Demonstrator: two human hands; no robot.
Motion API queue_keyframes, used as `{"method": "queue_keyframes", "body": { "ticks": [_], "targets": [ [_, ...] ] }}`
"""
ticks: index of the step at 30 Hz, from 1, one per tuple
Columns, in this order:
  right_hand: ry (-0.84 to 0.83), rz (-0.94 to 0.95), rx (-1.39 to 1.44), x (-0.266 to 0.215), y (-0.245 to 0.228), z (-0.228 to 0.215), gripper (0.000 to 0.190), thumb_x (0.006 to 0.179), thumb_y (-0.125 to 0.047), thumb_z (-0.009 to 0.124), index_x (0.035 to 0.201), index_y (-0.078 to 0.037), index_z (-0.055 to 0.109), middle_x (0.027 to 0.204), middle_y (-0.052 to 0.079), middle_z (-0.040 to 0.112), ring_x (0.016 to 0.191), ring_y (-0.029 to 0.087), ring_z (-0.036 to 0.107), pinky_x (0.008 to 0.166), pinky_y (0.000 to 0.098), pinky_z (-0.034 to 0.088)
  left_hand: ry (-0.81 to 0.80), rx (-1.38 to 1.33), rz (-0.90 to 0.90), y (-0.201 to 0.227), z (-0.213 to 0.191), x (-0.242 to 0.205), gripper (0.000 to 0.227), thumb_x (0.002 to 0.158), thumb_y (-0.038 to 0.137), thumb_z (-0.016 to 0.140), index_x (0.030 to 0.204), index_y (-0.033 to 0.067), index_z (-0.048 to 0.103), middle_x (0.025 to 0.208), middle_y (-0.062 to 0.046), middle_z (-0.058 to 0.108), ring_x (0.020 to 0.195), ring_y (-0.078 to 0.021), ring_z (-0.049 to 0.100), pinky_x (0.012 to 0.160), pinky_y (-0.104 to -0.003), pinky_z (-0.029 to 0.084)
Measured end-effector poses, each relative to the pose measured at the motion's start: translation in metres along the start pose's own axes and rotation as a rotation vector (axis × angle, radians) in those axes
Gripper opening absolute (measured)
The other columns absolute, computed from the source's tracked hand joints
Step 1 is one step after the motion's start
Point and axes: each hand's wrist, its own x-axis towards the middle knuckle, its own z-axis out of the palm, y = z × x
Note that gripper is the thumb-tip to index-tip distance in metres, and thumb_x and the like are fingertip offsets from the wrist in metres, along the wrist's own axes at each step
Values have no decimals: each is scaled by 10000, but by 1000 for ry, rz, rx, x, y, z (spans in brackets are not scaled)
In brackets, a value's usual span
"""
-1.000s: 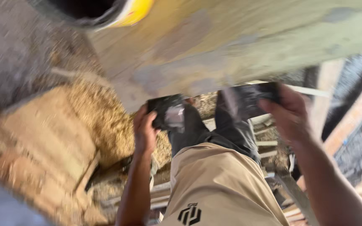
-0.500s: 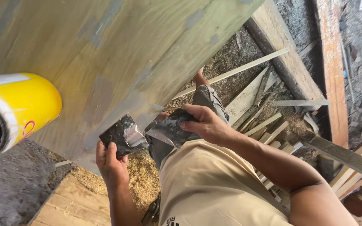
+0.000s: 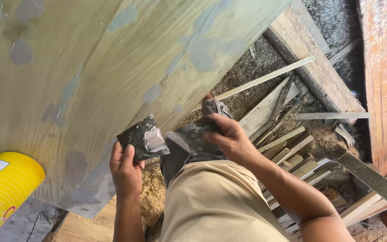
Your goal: The person uses two putty knives to scoop wood filler from a yellow container and applies it to holes and imperfections on a large wooden board. They repeatedly spread and smooth the filler across the surface.
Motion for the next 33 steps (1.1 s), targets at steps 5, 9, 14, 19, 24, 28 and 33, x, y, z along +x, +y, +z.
{"method": "queue_keyframes", "body": {
  "ticks": [5, 9, 14, 19, 24, 28, 33],
  "targets": [
    [35, 7, -53, 7, -32, -79, 267, 951, 13, 623, 1213, -11, 664, 1058, 51, 755, 974, 119, 692, 906, 309, 583, -43, 39, -88, 9, 71, 30, 121, 1047, 112, 526, 1103, 54, 617, 861, 4, 611, 636, -47, 486, 530, -214, 397],
    [125, 39, -2, -1, -52, -134, 277, 926, 61, 608, 1196, 21, 656, 1049, 95, 727, 955, 163, 684, 893, 338, 568, 34, 53, -165, 15, 94, 39, 114, 1009, 91, 535, 1046, 42, 631, 804, 6, 605, 577, -49, 466, 478, -211, 369],
    [258, -57, 292, -6, -78, -191, 184, 935, 60, 599, 1113, 32, 638, 1093, 160, 708, 1021, 244, 694, 980, 436, 573, 170, -29, -151, 24, 86, 50, 167, 933, 119, 546, 1039, 43, 650, 771, 10, 591, 525, -42, 440, 432, -209, 335],
    [325, -140, 504, -4, -104, -218, 189, 952, 98, 531, 1111, 21, 599, 1155, 165, 691, 1151, 304, 675, 1126, 499, 511, 311, -17, 8, 42, 58, 66, 213, 887, 126, 541, 1052, 35, 640, 839, -7, 614, 559, -56, 459, 445, -203, 314],
    [383, -115, 565, 16, -132, -193, 311, 921, 64, 532, 1223, 31, 598, 1181, 165, 672, 1156, 317, 649, 1105, 491, 487, 337, -80, 55, 48, 37, 74, 186, 927, 117, 523, 1061, 31, 619, 925, -27, 631, 728, -90, 546, 642, -232, 420],
    [538, -40, 500, 28, -142, -165, 583, 787, 58, 578, 1357, -23, 669, 1215, 137, 723, 1189, 309, 697, 1092, 503, 517, 310, -155, 43, 42, 32, 70, 148, 965, 104, 532, 1063, 32, 615, 868, -17, 598, 590, -65, 445, 494, -216, 326],
    [413, -131, 338, 22, -125, -158, 231, 978, 104, 557, 1175, 3, 620, 1147, 134, 704, 1154, 277, 693, 1138, 464, 532, 224, -85, -2, 36, 38, 61, 87, 992, 101, 540, 1032, 50, 598, 841, -27, 614, 552, -53, 447, 458, -209, 358]
  ]
}}
